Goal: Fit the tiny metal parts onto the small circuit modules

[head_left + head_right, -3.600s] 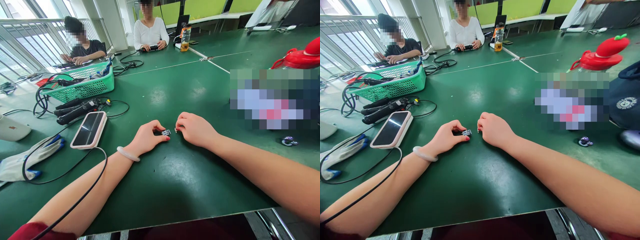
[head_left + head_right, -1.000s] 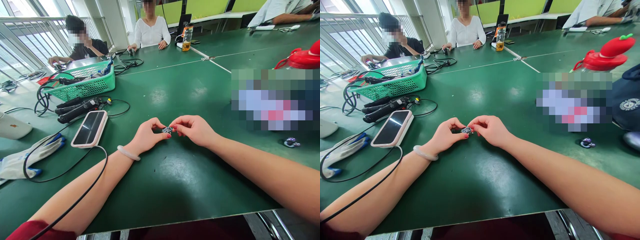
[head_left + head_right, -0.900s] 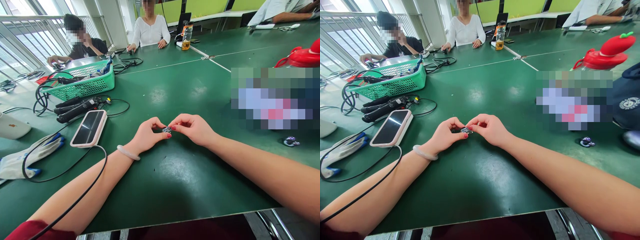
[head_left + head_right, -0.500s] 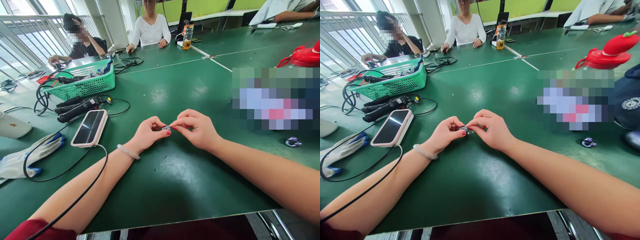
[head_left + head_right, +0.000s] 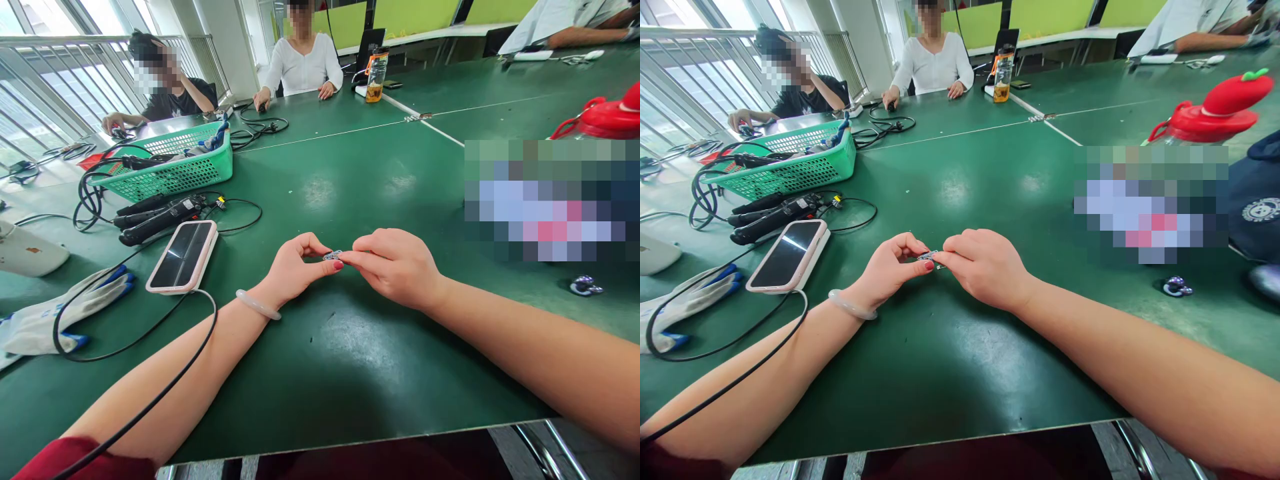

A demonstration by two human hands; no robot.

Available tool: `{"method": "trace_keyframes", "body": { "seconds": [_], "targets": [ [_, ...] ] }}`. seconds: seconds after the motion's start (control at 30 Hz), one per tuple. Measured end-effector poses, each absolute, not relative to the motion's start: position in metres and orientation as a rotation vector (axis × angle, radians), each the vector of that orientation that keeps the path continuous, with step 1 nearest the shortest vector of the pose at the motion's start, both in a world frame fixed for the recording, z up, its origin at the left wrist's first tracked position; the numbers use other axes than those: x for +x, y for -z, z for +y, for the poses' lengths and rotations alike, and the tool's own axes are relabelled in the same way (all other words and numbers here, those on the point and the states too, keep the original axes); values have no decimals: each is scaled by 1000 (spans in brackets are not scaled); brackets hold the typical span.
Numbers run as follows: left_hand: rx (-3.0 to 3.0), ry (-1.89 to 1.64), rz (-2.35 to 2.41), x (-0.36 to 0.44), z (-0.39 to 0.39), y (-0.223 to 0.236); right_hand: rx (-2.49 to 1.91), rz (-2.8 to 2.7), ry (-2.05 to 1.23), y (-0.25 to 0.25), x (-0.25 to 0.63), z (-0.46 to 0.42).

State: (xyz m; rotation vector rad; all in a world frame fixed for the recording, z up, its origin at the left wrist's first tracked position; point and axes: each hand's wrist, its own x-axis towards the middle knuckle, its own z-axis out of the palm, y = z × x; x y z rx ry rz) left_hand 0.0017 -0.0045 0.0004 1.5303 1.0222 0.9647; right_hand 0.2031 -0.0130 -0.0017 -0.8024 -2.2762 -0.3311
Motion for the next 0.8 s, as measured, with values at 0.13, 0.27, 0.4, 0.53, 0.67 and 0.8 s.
{"method": "trace_keyframes", "body": {
  "seconds": [0.13, 0.27, 0.4, 0.53, 0.67, 0.8],
  "targets": [
    [1340, -940, 891, 1, -4, -2, -932, -2202, -51, 1, 200, -18],
    [1267, -953, 853, 0, -3, -3, -991, -2013, -437, 0, 197, -17],
    [1270, -950, 840, -1, -2, -3, -1042, -1918, -695, 3, 199, -8],
    [1285, -968, 900, 0, -1, -1, -1186, -2132, -615, 11, 201, -1],
    [1469, -881, 1106, 1, 1, 4, -1220, -2351, -487, 17, 197, 1],
    [1676, -790, 1258, 0, 3, 7, -1281, -2386, -446, 15, 193, 2]
  ]
}}
